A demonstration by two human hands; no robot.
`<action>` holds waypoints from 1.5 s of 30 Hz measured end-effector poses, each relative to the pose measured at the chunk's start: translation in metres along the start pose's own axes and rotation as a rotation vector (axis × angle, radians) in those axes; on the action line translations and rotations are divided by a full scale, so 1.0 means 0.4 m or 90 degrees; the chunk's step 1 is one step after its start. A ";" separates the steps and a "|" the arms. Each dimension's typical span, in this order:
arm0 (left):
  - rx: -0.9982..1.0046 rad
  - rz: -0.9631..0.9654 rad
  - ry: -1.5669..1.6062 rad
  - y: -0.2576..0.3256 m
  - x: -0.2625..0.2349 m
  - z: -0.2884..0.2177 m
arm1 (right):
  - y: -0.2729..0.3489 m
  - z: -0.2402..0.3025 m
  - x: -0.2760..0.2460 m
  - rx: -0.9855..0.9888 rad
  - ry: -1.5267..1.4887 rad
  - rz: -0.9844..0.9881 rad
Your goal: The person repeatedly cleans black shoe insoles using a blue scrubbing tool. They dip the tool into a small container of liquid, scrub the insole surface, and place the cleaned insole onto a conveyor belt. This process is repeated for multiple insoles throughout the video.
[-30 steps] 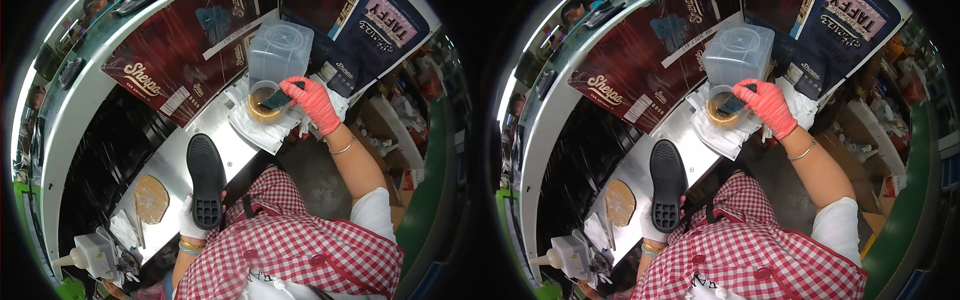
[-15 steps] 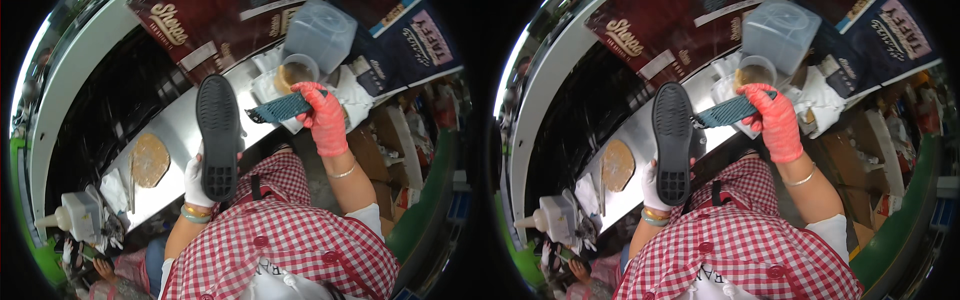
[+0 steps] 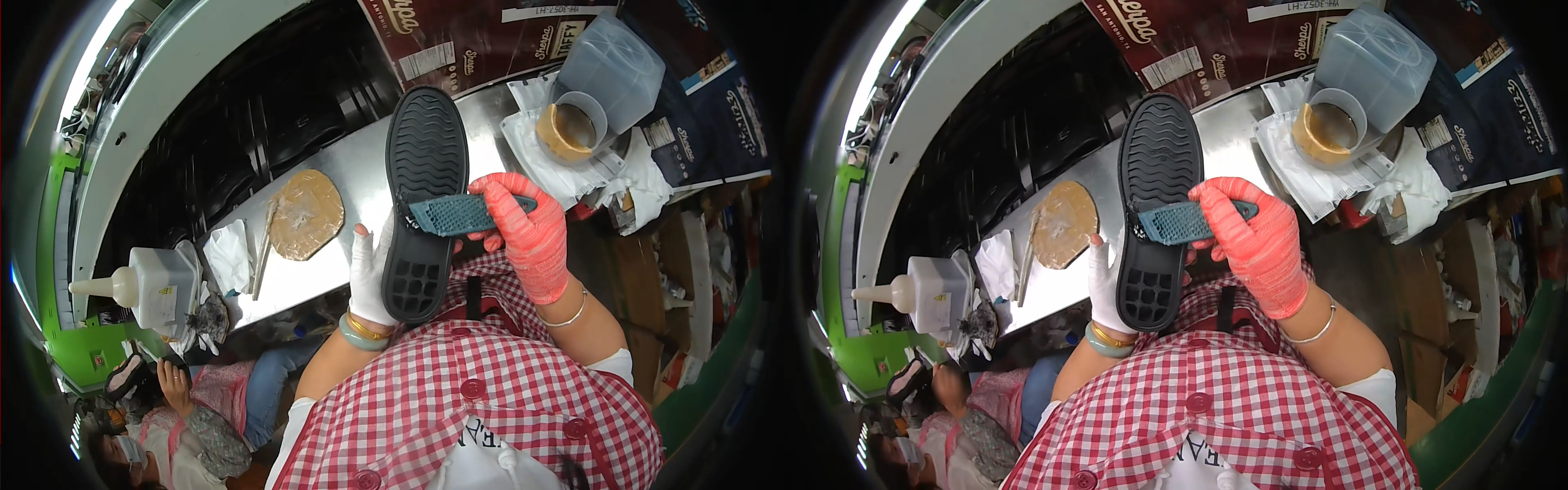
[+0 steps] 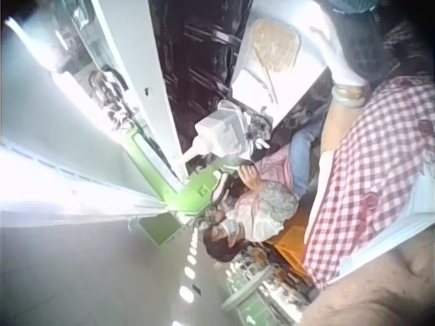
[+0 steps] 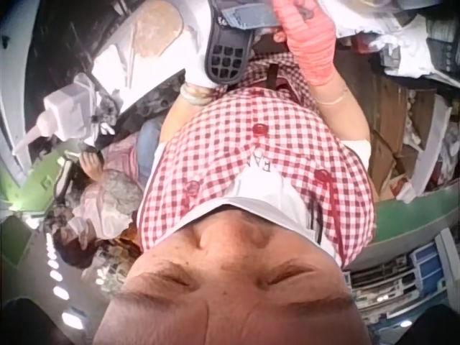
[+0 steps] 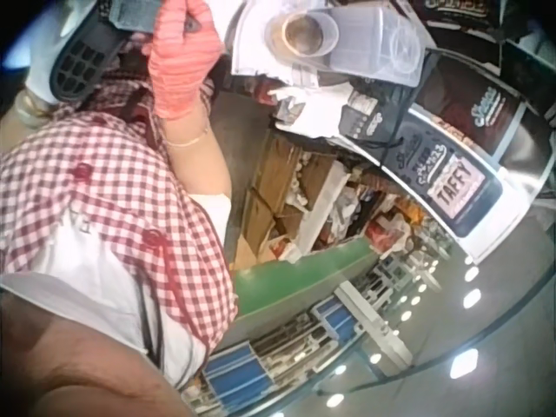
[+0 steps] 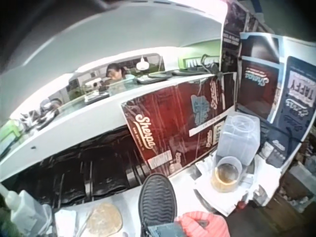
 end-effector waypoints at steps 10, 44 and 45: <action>0.024 0.043 0.257 -0.019 0.023 -0.028 | 0.068 -0.031 0.056 -0.009 0.010 0.013; -0.229 0.044 -0.027 0.047 0.018 -0.010 | 0.083 0.049 0.207 0.191 0.297 0.370; -0.241 0.064 -0.039 0.047 0.014 -0.009 | 0.083 0.059 0.221 0.163 0.317 0.395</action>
Point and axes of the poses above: each hand's wrist, its own y-axis away from the middle knuckle, its own x-axis out of the palm, z = x × y, the point moved 9 cm from there along -y, towards the middle knuckle, and after that the axes turned 11 degrees about x, right-handed, at the moved point
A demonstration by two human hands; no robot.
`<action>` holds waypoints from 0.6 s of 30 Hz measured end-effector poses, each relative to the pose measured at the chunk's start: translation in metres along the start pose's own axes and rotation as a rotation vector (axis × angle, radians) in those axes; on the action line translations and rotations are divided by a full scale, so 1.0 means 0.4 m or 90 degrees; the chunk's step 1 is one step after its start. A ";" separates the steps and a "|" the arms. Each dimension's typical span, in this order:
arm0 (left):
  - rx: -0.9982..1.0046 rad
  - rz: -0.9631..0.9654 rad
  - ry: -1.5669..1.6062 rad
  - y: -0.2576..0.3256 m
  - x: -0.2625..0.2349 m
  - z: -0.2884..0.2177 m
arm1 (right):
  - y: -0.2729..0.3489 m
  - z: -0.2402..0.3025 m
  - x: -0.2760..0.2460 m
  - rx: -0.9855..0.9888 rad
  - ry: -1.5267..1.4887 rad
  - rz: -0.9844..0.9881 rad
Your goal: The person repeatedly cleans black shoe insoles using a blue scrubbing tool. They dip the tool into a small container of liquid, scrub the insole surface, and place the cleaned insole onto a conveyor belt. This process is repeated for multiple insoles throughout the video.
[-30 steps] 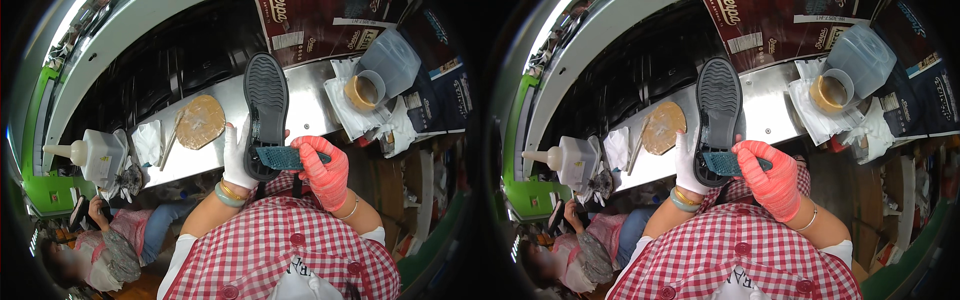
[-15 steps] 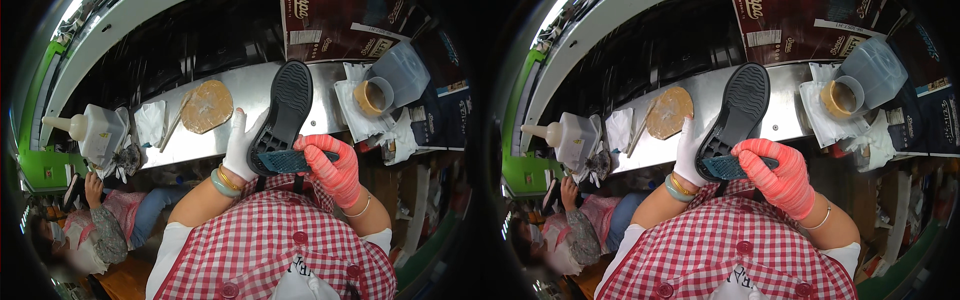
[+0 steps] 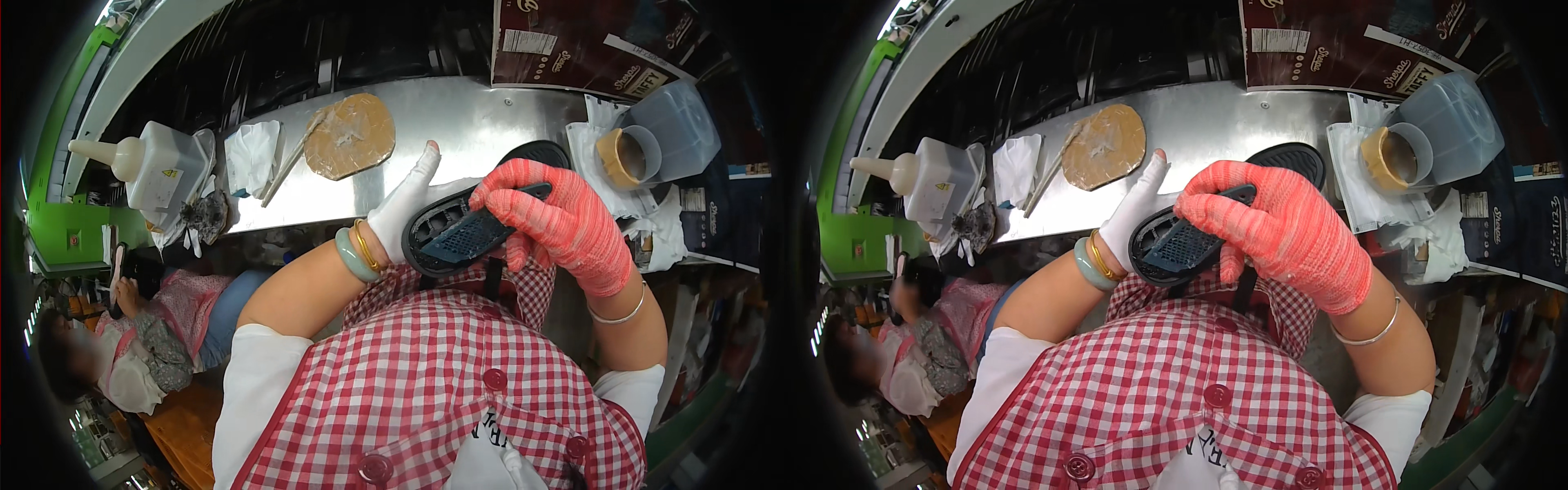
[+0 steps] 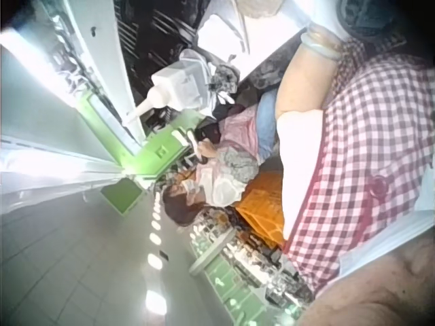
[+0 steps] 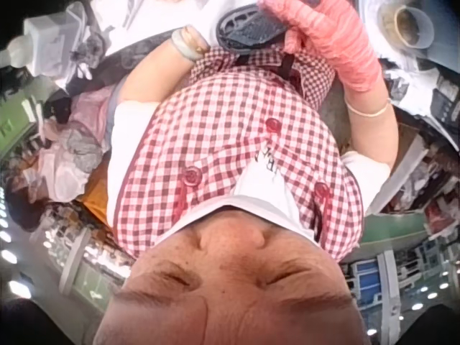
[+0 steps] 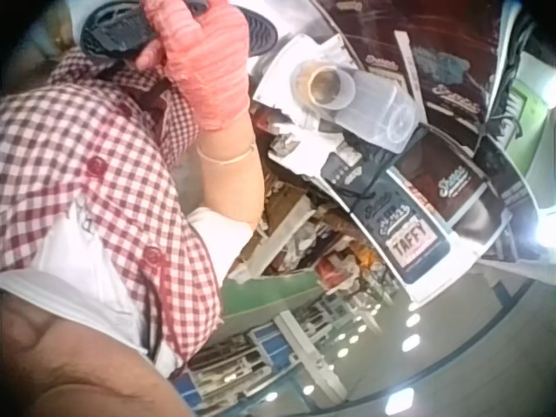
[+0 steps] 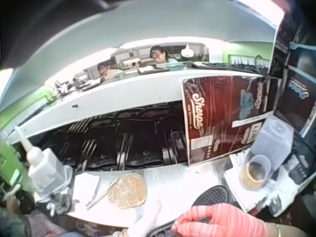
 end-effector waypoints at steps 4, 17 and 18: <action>-0.054 -0.008 -0.059 0.006 -0.011 0.006 | -0.019 0.020 0.015 -0.003 0.039 0.011; -0.134 0.048 -0.112 0.006 -0.043 -0.006 | -0.043 0.026 0.014 0.031 0.083 0.010; -0.140 0.057 -0.106 0.006 -0.041 -0.005 | -0.040 0.023 0.006 0.037 0.083 0.011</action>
Point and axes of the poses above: each hand's wrist, its own y-axis away from the middle knuckle, its own x-axis out of the palm, z = x × y, the point moved 9 cm from there along -y, towards the middle knuckle, and after that the axes turned 11 degrees about x, right-handed, at the moved point
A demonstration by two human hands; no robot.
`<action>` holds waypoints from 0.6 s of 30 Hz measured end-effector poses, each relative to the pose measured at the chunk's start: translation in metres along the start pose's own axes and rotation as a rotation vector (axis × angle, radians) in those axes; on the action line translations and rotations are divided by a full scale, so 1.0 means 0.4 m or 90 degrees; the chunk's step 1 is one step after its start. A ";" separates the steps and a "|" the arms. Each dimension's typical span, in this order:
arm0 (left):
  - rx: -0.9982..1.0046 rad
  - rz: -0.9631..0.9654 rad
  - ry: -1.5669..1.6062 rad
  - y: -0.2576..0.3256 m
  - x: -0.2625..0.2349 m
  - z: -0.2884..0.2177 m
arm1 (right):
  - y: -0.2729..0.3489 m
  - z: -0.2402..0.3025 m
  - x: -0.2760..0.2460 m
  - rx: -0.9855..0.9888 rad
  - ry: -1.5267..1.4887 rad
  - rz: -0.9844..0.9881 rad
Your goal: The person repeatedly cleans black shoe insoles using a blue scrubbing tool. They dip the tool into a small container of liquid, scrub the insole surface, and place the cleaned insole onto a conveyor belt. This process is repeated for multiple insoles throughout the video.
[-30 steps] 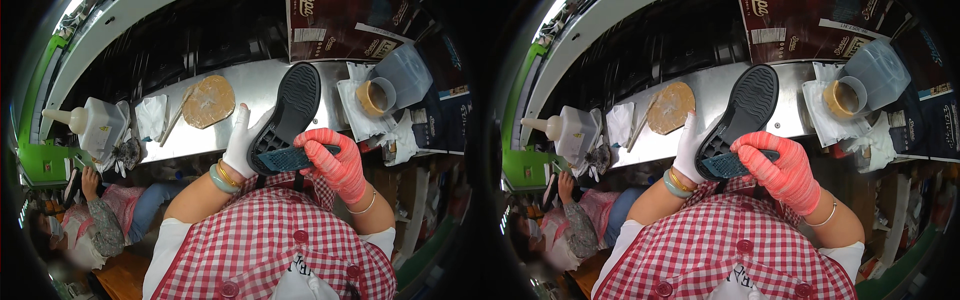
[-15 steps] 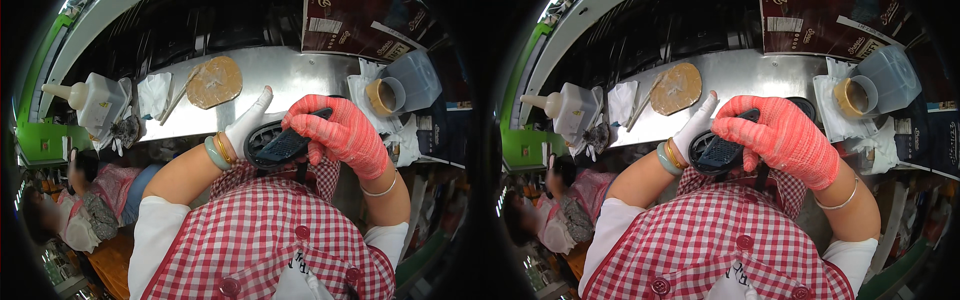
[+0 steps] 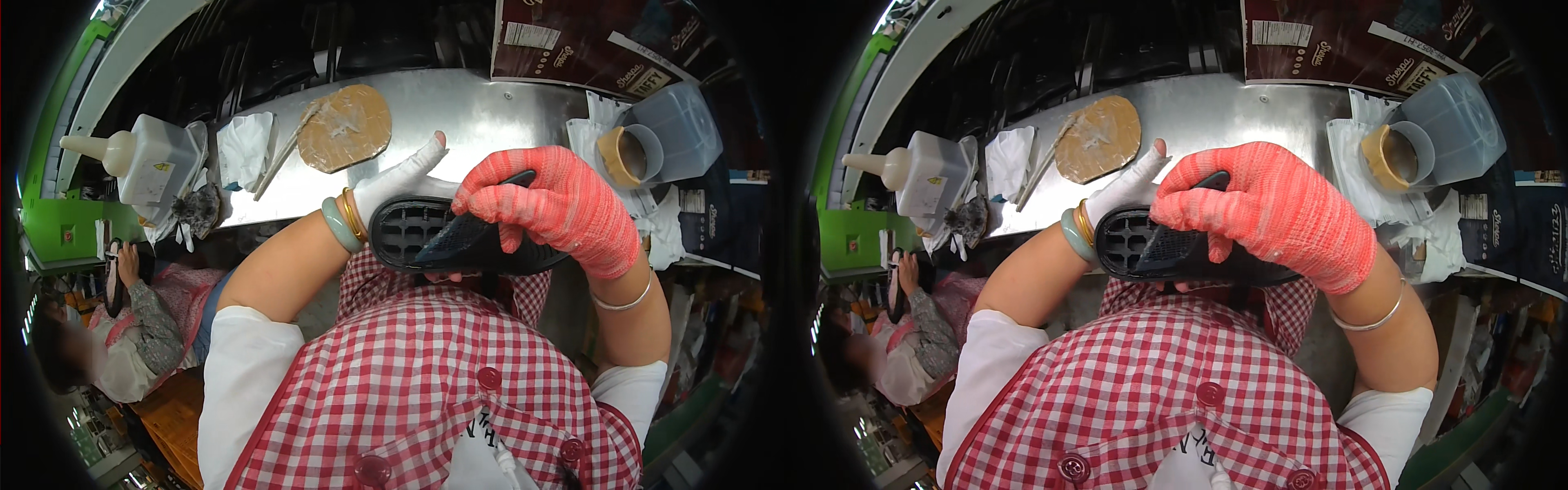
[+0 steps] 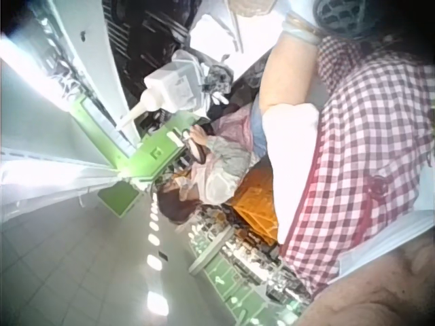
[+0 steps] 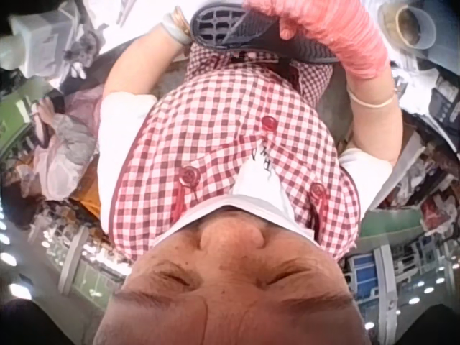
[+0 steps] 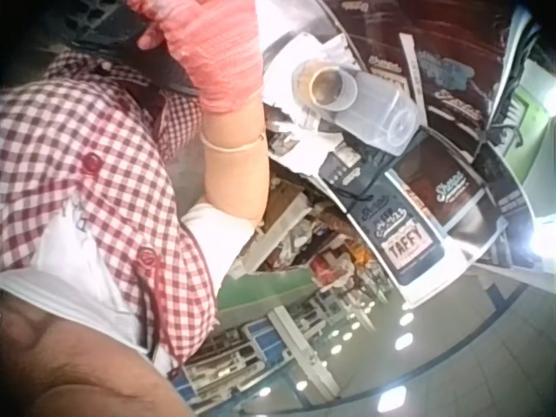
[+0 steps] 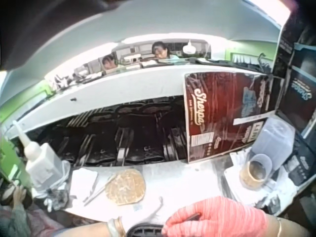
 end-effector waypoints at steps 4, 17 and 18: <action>-0.023 0.055 -0.047 0.008 0.040 -0.009 | 0.021 -0.035 -0.048 0.001 -0.015 -0.021; 0.271 0.003 -0.116 0.043 0.039 -0.158 | 0.246 -0.221 -0.374 -0.228 -0.261 -0.428; 0.360 -0.003 -0.198 0.046 0.040 -0.199 | 0.289 -0.211 -0.411 -0.320 -0.256 -0.525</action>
Point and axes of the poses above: each hand's wrist, its own y-axis away from the middle knuckle, its own x-axis out of the palm, z = x × y, the point moved 9 cm from there along -y, towards the middle knuckle, and after that the axes turned 11 degrees about x, right-handed, at the moved point
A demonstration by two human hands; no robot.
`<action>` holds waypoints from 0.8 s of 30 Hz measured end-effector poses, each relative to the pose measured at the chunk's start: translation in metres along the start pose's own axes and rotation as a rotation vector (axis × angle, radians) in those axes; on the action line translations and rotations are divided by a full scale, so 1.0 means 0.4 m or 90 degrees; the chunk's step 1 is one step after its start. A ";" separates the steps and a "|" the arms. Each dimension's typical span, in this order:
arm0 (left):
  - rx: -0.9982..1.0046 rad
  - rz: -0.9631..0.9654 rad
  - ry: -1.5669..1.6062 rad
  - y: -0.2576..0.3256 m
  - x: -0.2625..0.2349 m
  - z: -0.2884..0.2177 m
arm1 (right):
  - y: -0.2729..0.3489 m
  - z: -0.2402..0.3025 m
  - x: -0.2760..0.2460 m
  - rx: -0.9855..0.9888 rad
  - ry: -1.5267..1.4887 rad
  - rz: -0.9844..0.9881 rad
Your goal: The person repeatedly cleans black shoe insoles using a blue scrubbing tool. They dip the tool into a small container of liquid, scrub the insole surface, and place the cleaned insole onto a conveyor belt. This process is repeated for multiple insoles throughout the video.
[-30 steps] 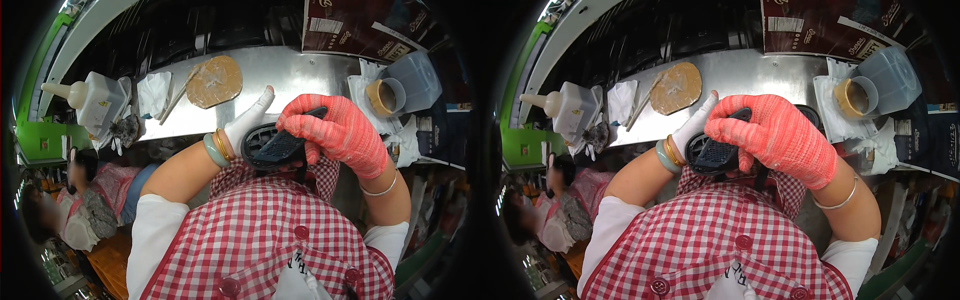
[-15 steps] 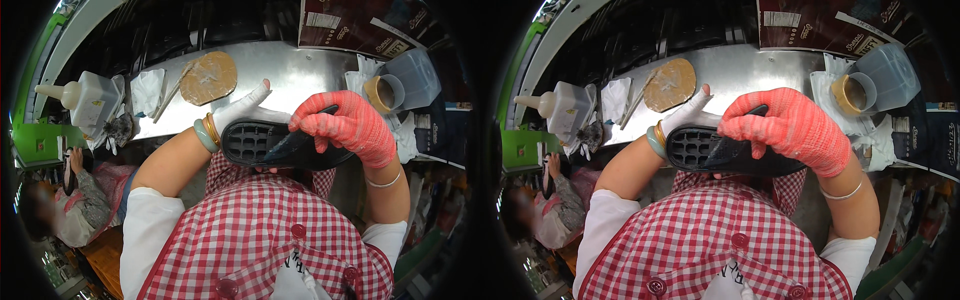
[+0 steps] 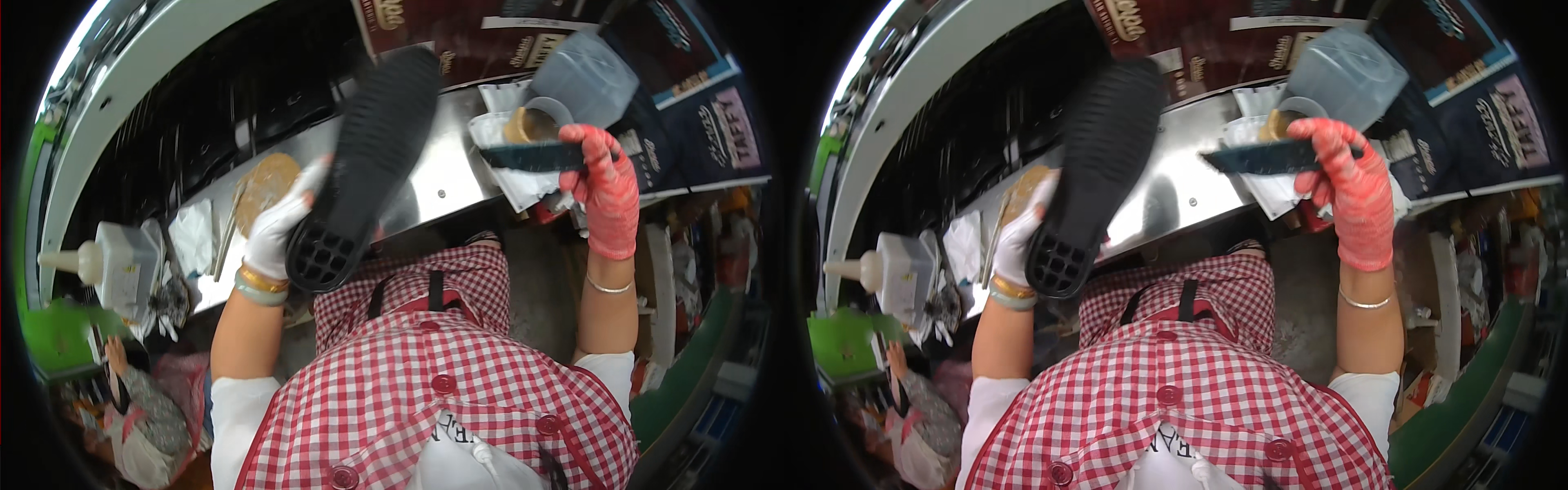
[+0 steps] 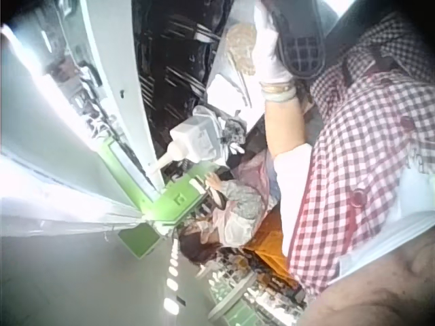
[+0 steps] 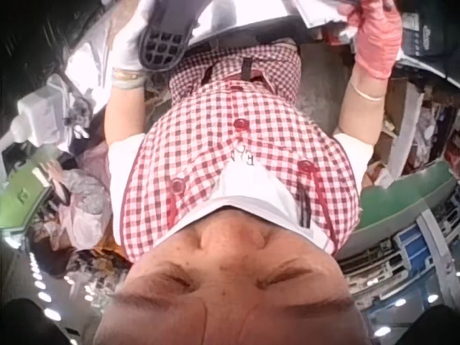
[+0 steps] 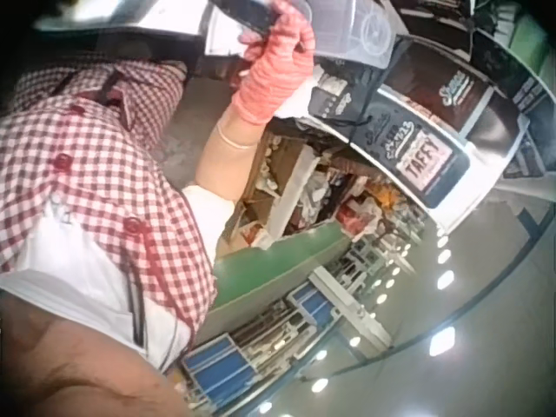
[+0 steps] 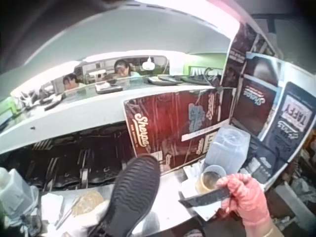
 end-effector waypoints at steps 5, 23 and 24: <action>0.102 -0.167 0.344 0.035 -0.053 0.029 | -0.041 0.002 -0.145 0.032 0.137 -0.239; -0.109 -0.264 0.407 0.090 0.053 0.259 | -0.075 -0.143 -0.180 0.132 -0.091 -0.158; -0.108 -0.250 0.390 0.070 0.066 0.252 | -0.056 -0.153 -0.135 0.141 -0.150 -0.132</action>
Point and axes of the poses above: each hand's wrist, its own y-axis away from the middle knuckle, its own x-axis out of the palm, z = x × y, the point moved 9 cm from there along -y, towards the middle knuckle, and after that the axes turned 11 degrees about x, right-handed, at the moved point
